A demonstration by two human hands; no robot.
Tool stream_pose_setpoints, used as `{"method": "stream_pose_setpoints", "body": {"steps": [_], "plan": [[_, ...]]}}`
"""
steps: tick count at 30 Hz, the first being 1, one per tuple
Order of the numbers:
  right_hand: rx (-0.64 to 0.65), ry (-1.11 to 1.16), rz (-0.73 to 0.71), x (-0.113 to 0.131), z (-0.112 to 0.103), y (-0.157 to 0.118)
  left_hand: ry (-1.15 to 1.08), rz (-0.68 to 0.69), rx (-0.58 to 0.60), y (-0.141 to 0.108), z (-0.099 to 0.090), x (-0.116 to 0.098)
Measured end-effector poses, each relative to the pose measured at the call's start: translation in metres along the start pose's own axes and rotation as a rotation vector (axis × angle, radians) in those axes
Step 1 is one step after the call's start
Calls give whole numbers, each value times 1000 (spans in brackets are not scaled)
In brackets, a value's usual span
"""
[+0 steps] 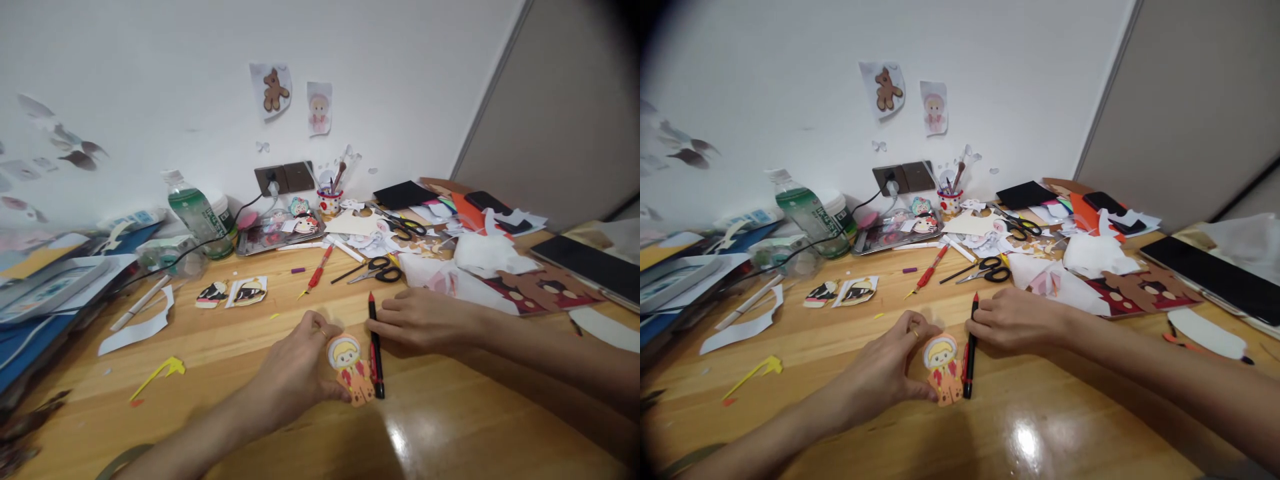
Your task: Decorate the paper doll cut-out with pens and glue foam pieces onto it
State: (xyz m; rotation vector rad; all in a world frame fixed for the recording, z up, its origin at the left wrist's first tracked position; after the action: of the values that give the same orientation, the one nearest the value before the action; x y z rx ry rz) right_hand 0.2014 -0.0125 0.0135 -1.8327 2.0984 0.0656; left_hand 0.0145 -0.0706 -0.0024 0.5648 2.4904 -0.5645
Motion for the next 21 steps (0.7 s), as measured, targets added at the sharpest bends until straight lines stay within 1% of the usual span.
{"method": "stream_pose_setpoints", "body": {"steps": [4,6,7,9,11,12,13,15,17,19,21], "plan": [[7,-18,-12,-6,0,1,21,19,-18,2,-2,1],[-47,21,27,-13,1,-2,18,33,-34,5,-3,3],[-109,79,78,-16,-1,-5,6,48,-44,6,-4,5],[-311,295,275,-24,-7,-11,-39,83,-86,7,-8,8],[-543,614,516,-26,-13,-15,-77,118,-133,5,-12,10],[-618,783,588,-23,-15,-15,-75,133,-151,4,-14,11],[-662,935,622,-19,-16,-13,-53,150,-165,2,-15,10],[-699,1188,628,-8,-14,-4,43,192,-173,-4,-16,7],[-703,1367,593,2,-8,6,175,231,-165,-9,-13,2],[-688,1422,527,10,0,14,296,260,-147,-12,-8,-3],[-653,1339,456,16,6,18,378,285,-139,-13,-3,-6]]}}
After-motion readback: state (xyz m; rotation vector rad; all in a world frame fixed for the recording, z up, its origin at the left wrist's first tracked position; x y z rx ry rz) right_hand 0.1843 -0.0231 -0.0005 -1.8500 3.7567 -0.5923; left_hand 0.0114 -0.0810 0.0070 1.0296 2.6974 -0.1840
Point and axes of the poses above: each hand's wrist, its own y-axis towards the middle knuckle, its own z-axis out of the palm, x = y × z, the point moved 3 cm from there along y, towards the middle knuckle, and after that the axes turned 12 degrees about x, right-handed, at the moved point
